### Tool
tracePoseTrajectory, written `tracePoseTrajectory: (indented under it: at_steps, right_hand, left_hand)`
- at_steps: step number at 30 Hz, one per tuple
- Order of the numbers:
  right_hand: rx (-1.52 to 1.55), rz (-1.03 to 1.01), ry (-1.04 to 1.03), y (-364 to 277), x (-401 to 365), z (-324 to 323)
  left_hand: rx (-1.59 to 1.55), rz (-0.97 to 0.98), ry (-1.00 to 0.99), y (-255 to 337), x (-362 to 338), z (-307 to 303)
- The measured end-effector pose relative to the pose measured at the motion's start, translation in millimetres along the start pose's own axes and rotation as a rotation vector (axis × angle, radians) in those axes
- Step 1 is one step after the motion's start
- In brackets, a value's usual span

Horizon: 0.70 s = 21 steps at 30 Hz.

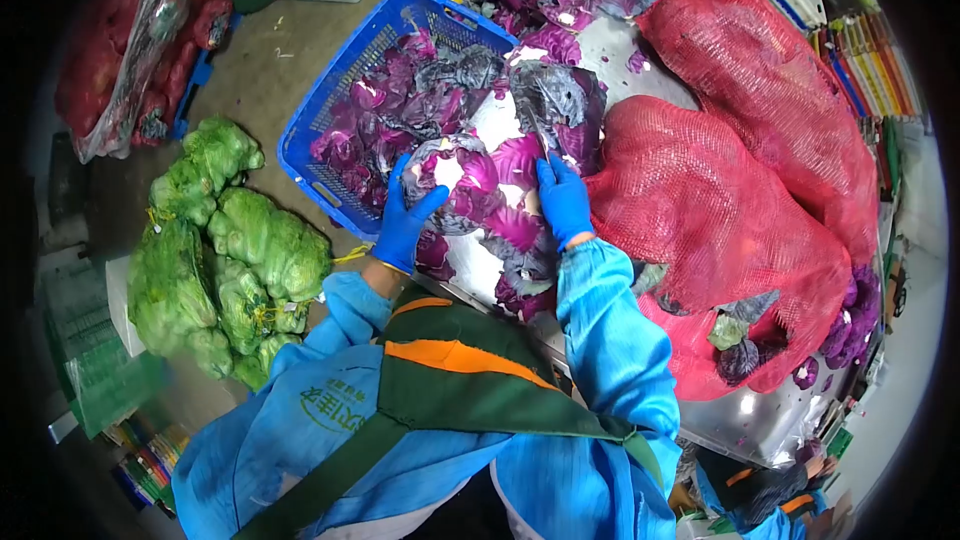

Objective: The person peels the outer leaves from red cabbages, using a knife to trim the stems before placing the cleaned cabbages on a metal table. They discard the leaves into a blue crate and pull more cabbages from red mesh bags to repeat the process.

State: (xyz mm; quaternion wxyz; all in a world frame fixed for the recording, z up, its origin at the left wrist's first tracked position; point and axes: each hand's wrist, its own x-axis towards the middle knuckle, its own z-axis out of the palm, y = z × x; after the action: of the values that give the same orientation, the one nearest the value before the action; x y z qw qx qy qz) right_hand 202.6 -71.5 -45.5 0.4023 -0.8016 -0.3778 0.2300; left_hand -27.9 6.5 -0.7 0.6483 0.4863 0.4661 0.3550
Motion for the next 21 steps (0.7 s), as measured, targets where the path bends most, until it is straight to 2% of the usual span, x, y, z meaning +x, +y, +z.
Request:
tracePoseTrajectory:
  at_steps: [1,2,4,7,8,10,11,13,16,20,21]
  right_hand:
    - [-0.110,0.059,-0.155,-15,-3,-19]
    - [-0.115,0.057,-0.157,-46,-6,-35]
    - [-0.147,-0.179,-0.269,-85,-11,-48]
    - [-0.176,-0.490,-0.421,-91,-10,-30]
    - [-0.293,-0.395,-0.532,-105,-7,-30]
    - [-0.213,-0.459,-0.392,-92,0,-12]
    - [-0.210,-0.463,-0.397,-95,4,-8]
    - [-0.060,-0.267,-0.367,-98,5,-2]
    - [-0.065,-0.276,-0.232,-101,7,8]
    - [-0.233,-0.149,-0.270,-112,14,12]
    - [-0.195,-0.102,-0.282,-116,14,12]
  left_hand:
    - [-0.105,-0.054,-0.038,3,1,2]
    - [-0.111,-0.054,-0.036,2,3,0]
    - [0.044,0.081,-0.199,-1,9,-6]
    - [0.167,0.124,-0.274,-2,16,-14]
    - [0.218,0.162,-0.315,2,18,-13]
    - [0.200,0.200,-0.334,11,22,-13]
    - [0.240,0.180,-0.349,15,27,-16]
    - [0.210,0.098,-0.373,12,34,-21]
    - [0.155,0.009,-0.387,24,40,-19]
    - [0.134,-0.112,-0.443,34,50,-21]
    - [0.157,-0.097,-0.447,27,55,-24]
